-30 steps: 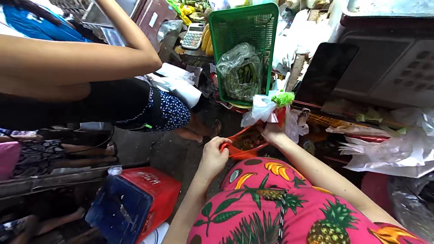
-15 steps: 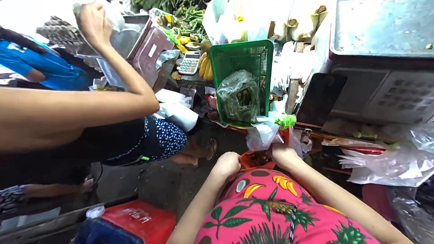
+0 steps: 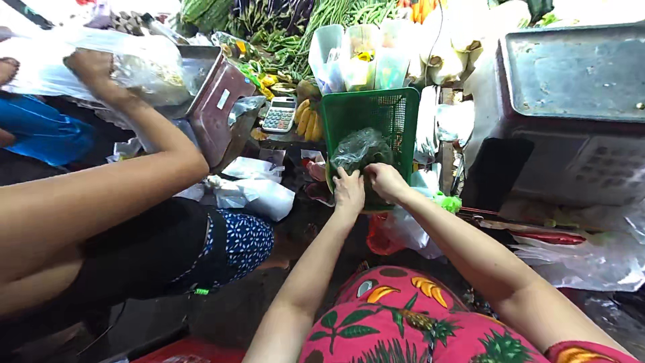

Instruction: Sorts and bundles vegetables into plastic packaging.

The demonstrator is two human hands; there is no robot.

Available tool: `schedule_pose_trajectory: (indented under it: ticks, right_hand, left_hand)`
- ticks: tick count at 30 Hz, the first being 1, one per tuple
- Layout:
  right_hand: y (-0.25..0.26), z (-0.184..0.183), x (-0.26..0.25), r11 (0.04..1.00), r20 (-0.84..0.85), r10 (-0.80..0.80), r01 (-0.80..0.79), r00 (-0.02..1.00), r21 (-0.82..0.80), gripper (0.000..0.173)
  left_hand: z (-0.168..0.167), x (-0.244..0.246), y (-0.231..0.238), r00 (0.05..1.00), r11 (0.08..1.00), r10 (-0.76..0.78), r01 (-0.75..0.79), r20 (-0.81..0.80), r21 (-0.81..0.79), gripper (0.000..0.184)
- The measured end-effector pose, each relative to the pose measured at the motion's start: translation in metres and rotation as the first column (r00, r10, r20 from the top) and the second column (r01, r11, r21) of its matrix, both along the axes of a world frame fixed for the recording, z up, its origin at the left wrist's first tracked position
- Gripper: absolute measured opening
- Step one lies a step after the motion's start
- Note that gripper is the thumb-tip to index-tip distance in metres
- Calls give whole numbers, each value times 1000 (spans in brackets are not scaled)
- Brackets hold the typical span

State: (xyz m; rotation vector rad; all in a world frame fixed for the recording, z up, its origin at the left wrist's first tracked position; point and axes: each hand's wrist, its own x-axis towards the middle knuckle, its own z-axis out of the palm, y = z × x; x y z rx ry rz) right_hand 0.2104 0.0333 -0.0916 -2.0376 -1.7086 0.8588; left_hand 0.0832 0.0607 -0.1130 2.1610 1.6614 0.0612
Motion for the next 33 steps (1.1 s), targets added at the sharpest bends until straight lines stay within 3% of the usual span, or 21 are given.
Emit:
schedule_pose_trajectory:
  ticks: [6, 10, 15, 17, 20, 22, 25, 29, 33]
  right_hand:
    - [28, -24, -13, 970, -42, -241, 241, 970, -6, 68]
    - [26, -34, -13, 955, -147, -289, 295, 946, 21, 82]
    - [28, -43, -11, 959, -176, -274, 282, 945, 20, 89]
    - [29, -40, -12, 966, -173, -256, 256, 951, -25, 94]
    - [30, -32, -18, 970, -151, -243, 237, 958, -54, 93]
    - [31, -32, -20, 972, -110, -236, 232, 966, -49, 88]
    - [34, -35, -21, 977, -77, -209, 204, 975, -65, 81]
    - [33, -41, -21, 984, -132, -177, 176, 975, -20, 67]
    - [27, -38, -18, 993, -133, -113, 118, 985, 27, 78]
  left_hand:
    - [-4, -24, 15, 963, 1000, -9, 14, 270, -17, 17]
    - [-22, -49, 24, 842, 998, -10, 38, 540, -41, 17]
    - [-36, -63, 29, 700, 986, -96, 164, 708, -28, 10]
    - [-30, -63, 26, 753, 980, -159, 200, 639, 8, 23]
    - [-5, -48, 12, 935, 993, -116, 102, 336, 59, 22]
    - [3, -37, 3, 979, 995, -58, 41, 196, 91, 30]
    - [1, -28, 0, 994, 998, -6, -2, 114, 68, 43]
    - [-4, -34, 12, 971, 998, 7, 9, 240, -66, 54]
    - [-3, -49, 25, 876, 994, 48, 6, 480, -110, 48]
